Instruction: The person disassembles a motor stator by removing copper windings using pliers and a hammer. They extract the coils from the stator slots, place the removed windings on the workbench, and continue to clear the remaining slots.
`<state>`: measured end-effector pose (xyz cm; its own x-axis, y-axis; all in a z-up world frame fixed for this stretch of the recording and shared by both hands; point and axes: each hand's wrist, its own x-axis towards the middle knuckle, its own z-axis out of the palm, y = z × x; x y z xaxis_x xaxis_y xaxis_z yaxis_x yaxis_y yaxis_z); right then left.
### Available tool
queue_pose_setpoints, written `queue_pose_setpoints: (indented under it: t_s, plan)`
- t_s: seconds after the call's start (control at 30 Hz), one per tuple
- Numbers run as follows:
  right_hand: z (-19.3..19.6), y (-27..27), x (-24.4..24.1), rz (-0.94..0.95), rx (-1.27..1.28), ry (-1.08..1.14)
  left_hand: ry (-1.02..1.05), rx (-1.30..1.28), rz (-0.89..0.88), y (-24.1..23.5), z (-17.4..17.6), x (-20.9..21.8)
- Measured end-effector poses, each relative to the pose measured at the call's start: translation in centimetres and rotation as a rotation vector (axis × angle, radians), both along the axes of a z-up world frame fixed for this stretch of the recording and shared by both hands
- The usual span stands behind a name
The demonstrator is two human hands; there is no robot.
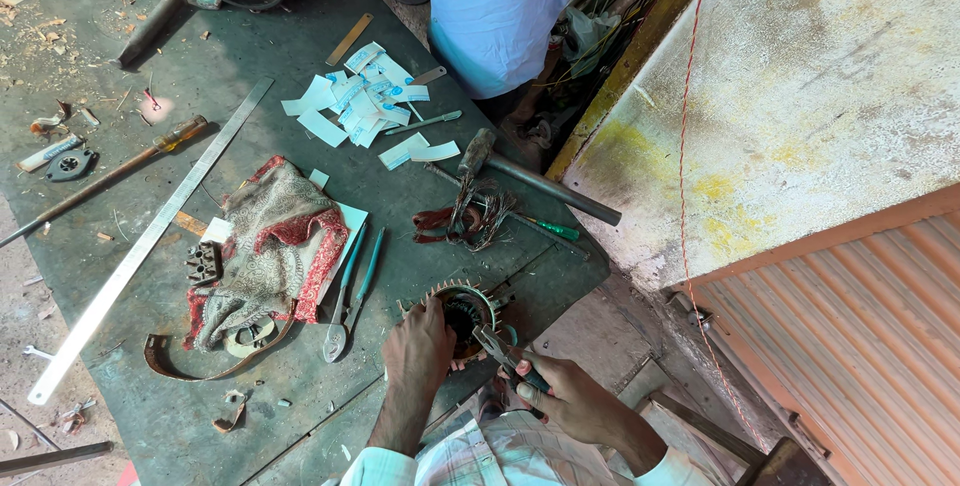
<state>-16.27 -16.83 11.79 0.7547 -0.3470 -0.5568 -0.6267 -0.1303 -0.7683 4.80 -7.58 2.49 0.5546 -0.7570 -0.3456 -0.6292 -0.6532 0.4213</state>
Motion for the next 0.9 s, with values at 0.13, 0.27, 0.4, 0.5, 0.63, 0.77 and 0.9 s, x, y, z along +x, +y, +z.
queue_pose_setpoints:
  t_s: [0.13, 0.27, 0.4, 0.5, 0.63, 0.77, 0.9]
  plan:
    - [-0.1, -0.3, -0.1, 0.011, -0.011, 0.014, -0.019, -0.025, -0.037, 0.0, -0.7, 0.2]
    - [-0.1, -0.7, 0.0, 0.0, 0.028, 0.073, -0.055, -0.075, -0.078, -0.1, -1.5, 0.8]
    - [0.3, -1.0, 0.1, 0.032, 0.035, 0.054, 0.016, -0.04, -0.126, -0.2, -1.9, 1.3]
    - [0.7, -0.9, 0.1, 0.049, 0.042, -0.014, 0.034, -0.12, -0.16, 0.3, -2.0, 1.7]
    - [1.0, -0.8, 0.2, 0.019, 0.067, 0.012, 0.093, -0.208, -0.173, 0.9, -1.6, 2.5]
    - [0.8, -1.0, 0.1, -0.007, 0.061, 0.016, 0.067, -0.185, -0.184, 0.4, -0.3, 3.1]
    - [-0.3, -0.8, -0.6, -0.01, 0.066, -0.013, 0.024, -0.128, -0.06, 0.0, 0.3, 2.5]
